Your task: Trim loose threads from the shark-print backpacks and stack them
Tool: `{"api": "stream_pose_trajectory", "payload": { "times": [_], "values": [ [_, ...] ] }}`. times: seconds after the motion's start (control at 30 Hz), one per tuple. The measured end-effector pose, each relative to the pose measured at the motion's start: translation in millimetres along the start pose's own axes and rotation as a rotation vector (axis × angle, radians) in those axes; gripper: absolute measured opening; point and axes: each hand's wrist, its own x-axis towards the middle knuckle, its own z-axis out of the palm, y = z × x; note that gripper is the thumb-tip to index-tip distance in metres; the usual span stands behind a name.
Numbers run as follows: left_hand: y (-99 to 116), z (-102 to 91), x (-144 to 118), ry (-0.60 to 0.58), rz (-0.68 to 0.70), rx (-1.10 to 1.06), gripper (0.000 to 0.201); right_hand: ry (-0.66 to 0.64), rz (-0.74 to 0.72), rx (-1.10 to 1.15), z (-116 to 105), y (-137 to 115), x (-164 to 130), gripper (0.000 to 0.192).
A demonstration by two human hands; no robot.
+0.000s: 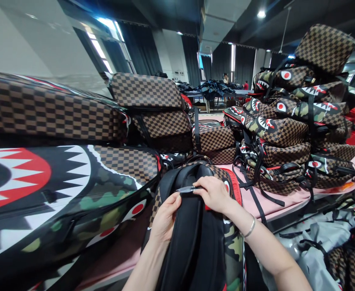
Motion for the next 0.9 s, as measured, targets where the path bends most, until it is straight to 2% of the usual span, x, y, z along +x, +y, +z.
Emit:
{"api": "stream_pose_trajectory", "payload": {
  "times": [0.1,0.17,0.23,0.37,0.53,0.67,0.8,0.9],
  "values": [
    [-1,0.5,1,0.001,0.001,0.004,0.044,0.041,0.139,0.084,0,-2,12,0.009],
    [-2,0.8,2,0.009,0.003,0.007,0.048,0.119,0.239,0.063,4,-2,21,0.014],
    [-3,0.7,3,0.024,0.014,0.009,0.050,0.139,0.288,-0.013,11,-2,29,0.016],
    [-5,-0.9,3,0.038,0.043,0.010,0.050,0.078,0.272,-0.143,22,-4,39,0.009],
    [-11,-3.2,-1,0.024,0.092,0.009,0.047,0.019,0.210,-0.127,24,-5,38,0.017],
    [-16,-3.6,-1,0.018,0.142,0.019,0.045,-0.048,0.182,0.008,26,1,36,0.014],
    [-14,-4.3,0,0.010,0.165,0.029,0.045,-0.007,0.258,0.300,24,3,29,0.019],
    [-12,-6.0,0,-0.005,0.136,0.036,0.043,-0.001,0.305,0.428,19,1,23,0.018]
  ]
}}
